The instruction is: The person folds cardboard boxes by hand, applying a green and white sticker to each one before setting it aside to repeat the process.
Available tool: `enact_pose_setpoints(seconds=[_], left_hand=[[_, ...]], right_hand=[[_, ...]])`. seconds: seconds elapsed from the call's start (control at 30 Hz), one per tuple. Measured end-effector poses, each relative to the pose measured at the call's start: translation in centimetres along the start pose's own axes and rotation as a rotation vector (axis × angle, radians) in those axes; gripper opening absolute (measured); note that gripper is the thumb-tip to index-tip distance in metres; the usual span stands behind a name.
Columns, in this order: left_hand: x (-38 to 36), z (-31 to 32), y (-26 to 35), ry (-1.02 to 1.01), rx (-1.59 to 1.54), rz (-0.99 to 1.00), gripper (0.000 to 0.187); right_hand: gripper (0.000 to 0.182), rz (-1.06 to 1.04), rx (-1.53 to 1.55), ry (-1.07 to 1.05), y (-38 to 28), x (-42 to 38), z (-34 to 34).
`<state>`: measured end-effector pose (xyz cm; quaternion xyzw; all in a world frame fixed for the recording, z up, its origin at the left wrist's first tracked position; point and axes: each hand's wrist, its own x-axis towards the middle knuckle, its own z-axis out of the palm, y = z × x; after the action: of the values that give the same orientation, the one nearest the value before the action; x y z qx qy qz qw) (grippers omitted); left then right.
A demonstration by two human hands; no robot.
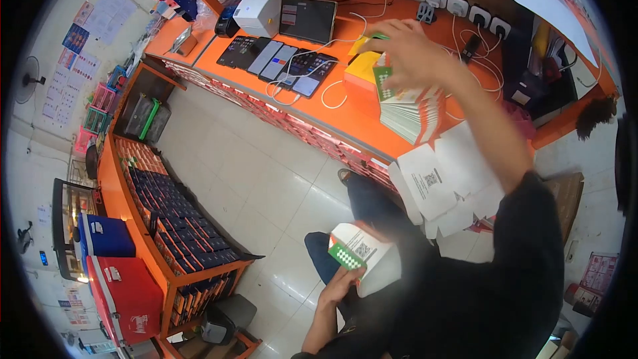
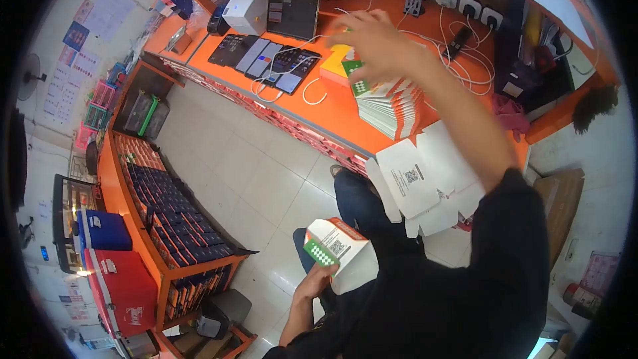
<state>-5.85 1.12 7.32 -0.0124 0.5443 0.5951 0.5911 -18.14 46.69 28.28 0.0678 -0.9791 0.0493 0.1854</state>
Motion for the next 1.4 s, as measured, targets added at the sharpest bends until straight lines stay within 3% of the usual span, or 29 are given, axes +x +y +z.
enact_pose_setpoints(seconds=[0.03,0.07,0.13,0.17,0.23,0.27,0.33,0.4,0.47,0.53,0.57,0.6,0.63,0.67,0.77,0.8,0.87,1.0,1.1,1.23,1.4], left_hand=[[0.1,0.6,-0.5,0.054,-0.031,0.050,0.055],[0.3,0.6,-0.5,0.104,-0.059,0.108,0.056],[0.4,-0.2,-0.7,0.140,-0.129,0.132,0.056],[0.5,-0.5,-0.9,0.175,-0.206,0.133,0.057],[1.0,-0.7,-0.1,0.282,-0.333,0.238,0.060],[1.5,-1.5,0.1,0.325,-0.380,0.288,0.064],[2.7,-3.0,2.3,0.413,-0.346,0.457,0.065],[3.3,-1.9,8.3,0.386,-0.102,0.751,0.061],[6.0,-4.6,12.7,0.313,0.001,0.965,0.069],[6.7,-0.2,19.9,0.389,0.092,1.125,0.068],[8.2,1.4,23.1,0.377,0.071,1.260,0.054],[9.1,1.2,25.8,0.424,0.413,1.244,0.035],[9.6,4.3,28.7,0.263,0.475,1.272,0.020],[14.0,4.5,30.7,0.316,0.487,1.489,0.014],[17.5,8.7,36.4,0.024,1.010,1.515,0.029],[18.6,9.4,36.9,0.021,1.010,1.529,0.029],[20.5,11.0,37.4,0.374,1.490,1.587,0.037],[22.9,11.1,37.0,0.352,1.623,1.649,0.044],[23.9,9.7,36.3,0.308,1.613,1.518,0.043],[26.0,8.4,35.2,0.214,1.432,1.382,0.039],[25.1,9.4,33.6,0.288,1.619,1.501,0.037]], right_hand=[[0.059,0.045,-0.032,-0.283,2.0,0.3,0.0],[0.059,0.042,-0.034,-0.268,2.2,-0.1,0.0],[0.063,0.088,-0.102,-0.592,2.6,-1.4,0.4],[0.063,0.084,-0.110,-0.594,3.5,-2.8,1.2],[0.065,0.040,0.255,-0.398,4.8,-5.8,2.9],[0.065,0.045,0.257,-0.403,4.9,-6.7,3.3],[0.074,0.205,0.438,-0.353,3.9,-8.6,3.3],[0.080,0.223,0.405,-0.425,2.9,-9.0,2.7],[0.078,0.303,0.383,-0.432,2.3,-8.7,2.3],[0.073,0.300,0.377,-0.429,2.3,-8.4,2.2],[0.066,0.285,0.406,-0.401,2.4,-8.3,2.1],[0.061,0.269,0.433,-0.372,2.5,-8.2,2.0],[0.061,0.263,0.425,-0.364,2.7,-8.1,2.1],[0.054,0.201,0.396,-0.319,3.0,-8.1,2.3],[0.044,0.117,0.336,-0.247,3.0,-8.0,2.3],[0.043,0.103,0.318,-0.228,2.6,-8.0,2.3],[0.044,0.101,0.260,-0.188,2.2,-8.0,2.3],[0.051,0.111,0.071,-0.107,2.6,-7.7,1.4],[0.051,0.011,0.059,-0.040,3.5,-8.0,2.0],[0.046,-0.012,0.102,-0.175,5.1,-8.9,3.1],[0.047,-0.016,0.092,-0.178,3.4,-9.3,2.8]])
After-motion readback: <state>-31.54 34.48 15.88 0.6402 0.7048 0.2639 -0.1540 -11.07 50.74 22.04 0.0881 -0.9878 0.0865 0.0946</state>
